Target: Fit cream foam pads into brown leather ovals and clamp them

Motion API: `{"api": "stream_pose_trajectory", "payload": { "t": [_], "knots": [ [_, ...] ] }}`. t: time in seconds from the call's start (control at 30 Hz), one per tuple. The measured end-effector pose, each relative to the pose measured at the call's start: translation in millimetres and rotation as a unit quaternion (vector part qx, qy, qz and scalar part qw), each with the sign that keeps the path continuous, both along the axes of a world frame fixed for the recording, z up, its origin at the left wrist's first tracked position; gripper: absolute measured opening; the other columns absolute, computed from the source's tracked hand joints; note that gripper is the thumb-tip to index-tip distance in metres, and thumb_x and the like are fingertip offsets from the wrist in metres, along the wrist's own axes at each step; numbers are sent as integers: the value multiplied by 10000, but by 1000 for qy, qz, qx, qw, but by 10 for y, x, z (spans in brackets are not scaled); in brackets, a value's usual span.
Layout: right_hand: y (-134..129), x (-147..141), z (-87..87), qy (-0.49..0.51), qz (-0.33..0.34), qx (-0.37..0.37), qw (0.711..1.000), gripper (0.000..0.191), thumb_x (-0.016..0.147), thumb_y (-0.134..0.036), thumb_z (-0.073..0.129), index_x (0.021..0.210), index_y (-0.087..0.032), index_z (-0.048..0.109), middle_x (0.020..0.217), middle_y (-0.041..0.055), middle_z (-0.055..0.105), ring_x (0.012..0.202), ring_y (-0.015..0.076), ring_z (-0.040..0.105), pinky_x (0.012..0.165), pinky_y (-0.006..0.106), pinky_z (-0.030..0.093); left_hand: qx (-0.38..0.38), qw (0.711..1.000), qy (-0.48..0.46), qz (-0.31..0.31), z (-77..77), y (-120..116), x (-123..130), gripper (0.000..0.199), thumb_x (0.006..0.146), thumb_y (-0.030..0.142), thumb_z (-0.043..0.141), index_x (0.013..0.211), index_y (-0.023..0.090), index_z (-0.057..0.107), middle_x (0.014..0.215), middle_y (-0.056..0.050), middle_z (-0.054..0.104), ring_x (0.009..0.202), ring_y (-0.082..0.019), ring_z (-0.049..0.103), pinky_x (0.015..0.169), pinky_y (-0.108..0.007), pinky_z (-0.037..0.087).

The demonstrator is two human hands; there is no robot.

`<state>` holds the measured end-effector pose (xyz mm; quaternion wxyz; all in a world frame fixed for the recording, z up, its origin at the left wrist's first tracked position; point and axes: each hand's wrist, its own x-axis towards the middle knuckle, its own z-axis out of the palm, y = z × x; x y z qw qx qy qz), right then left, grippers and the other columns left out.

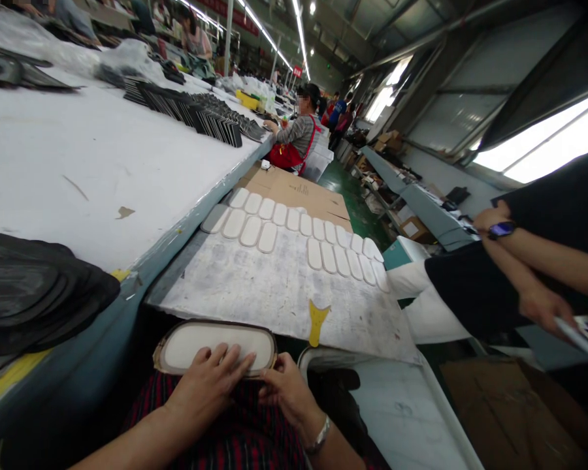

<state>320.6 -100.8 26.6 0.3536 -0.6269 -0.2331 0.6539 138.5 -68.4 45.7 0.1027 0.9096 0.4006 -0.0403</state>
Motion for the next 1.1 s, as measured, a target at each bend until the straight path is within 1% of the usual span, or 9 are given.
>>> {"api": "stream_pose_trajectory", "payload": {
  "t": [0.13, 0.27, 0.53, 0.7, 0.83, 0.93, 1.0, 1.07, 1.1],
  "knots": [
    [16, 130, -22, 33, 28, -11, 999, 445, 644, -443, 687, 854, -181, 396, 673, -42, 561, 460, 97, 565, 443, 217, 458, 14, 999, 5, -35, -5, 18, -16, 470, 877, 291, 423, 1339, 327, 350, 1224, -83, 531, 1037, -277, 476, 802, -420, 361],
    [68, 284, -171, 138, 10, -29, 990, 482, 762, -639, 468, 824, -160, 464, 612, -16, 562, 471, 106, 567, 490, 239, 458, 26, 997, 1, -68, 0, 42, -24, 468, 878, 220, 395, 1342, 278, 361, 1189, -96, 545, 1021, -283, 477, 782, -418, 356],
    [75, 215, -495, 278, -31, 42, 959, 372, 711, -467, 666, 878, -171, 513, 706, -21, 564, 567, 72, 497, 444, 150, 336, 34, 997, -12, -74, -52, 54, -45, 450, 882, 250, 404, 1330, 282, 377, 1188, -86, 547, 1013, -282, 476, 789, -420, 345],
    [116, 211, -521, 176, 5, 121, 977, 373, 734, -508, 621, 798, -186, 443, 607, -58, 485, 473, 68, 455, 416, 179, 393, 38, 996, -13, -81, -73, 97, -70, 434, 890, 241, 389, 1323, 278, 385, 1159, -86, 562, 1010, -280, 485, 786, -419, 357],
    [198, 284, -422, 38, 84, 98, 991, 387, 740, -531, 582, 769, -191, 401, 577, -63, 513, 442, 87, 509, 438, 222, 457, 18, 996, -12, -86, -24, 118, -8, 431, 893, 242, 381, 1322, 272, 391, 1161, -102, 561, 1011, -278, 499, 791, -425, 382],
    [248, 327, -291, -11, 143, 60, 988, 412, 728, -564, 557, 788, -190, 395, 566, -44, 562, 439, 120, 562, 442, 245, 473, -14, 998, -21, -56, 69, 47, -5, 471, 855, 292, 462, 1321, 260, 395, 1200, -135, 534, 1054, -301, 485, 833, -461, 384],
    [270, 338, -216, -35, 163, 47, 985, 422, 723, -576, 550, 780, -187, 398, 557, -33, 574, 443, 132, 579, 436, 240, 471, -63, 994, -88, -26, 131, -1, -127, 608, 778, 373, 572, 1335, 252, 364, 1232, -138, 509, 1092, -308, 465, 886, -473, 370],
    [290, 336, -170, -51, 172, 34, 983, 429, 715, -582, 554, 763, -185, 401, 553, -30, 572, 450, 137, 589, 433, 230, 465, -122, 964, -229, 57, 162, 2, -381, 642, 766, 418, 573, 1336, 240, 337, 1234, -118, 506, 1095, -271, 473, 915, -424, 377],
    [300, 333, -158, -47, 175, 28, 983, 431, 712, -584, 555, 760, -185, 402, 559, -28, 575, 450, 136, 590, 433, 228, 463, -138, 929, -314, 137, 158, 27, -546, 567, 797, 423, 528, 1304, 231, 364, 1194, -100, 529, 1065, -240, 496, 902, -382, 395]
  ]
}}
